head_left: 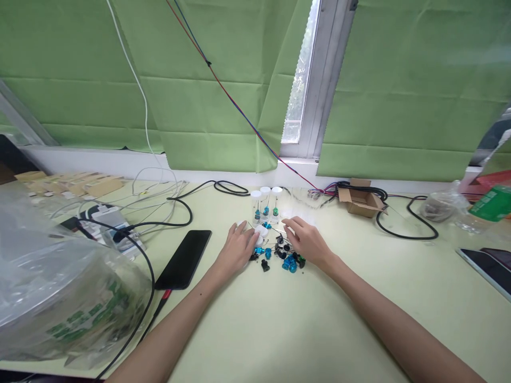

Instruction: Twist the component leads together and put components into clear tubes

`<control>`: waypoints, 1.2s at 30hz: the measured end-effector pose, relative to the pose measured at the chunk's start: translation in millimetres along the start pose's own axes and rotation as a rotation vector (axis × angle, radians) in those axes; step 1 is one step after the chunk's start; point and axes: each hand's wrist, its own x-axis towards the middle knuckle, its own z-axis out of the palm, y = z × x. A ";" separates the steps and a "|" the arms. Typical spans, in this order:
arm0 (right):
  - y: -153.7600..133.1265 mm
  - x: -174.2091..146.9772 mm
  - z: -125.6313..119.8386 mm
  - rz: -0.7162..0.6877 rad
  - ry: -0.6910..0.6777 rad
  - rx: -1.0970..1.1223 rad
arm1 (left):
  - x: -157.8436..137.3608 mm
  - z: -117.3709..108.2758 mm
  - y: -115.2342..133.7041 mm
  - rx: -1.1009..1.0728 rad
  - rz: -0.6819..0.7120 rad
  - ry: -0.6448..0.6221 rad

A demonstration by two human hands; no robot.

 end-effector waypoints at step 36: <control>-29.6 -22.0 4.2 -0.192 -0.007 0.198 | -7.5 -25.4 38.4 -0.227 0.243 -0.092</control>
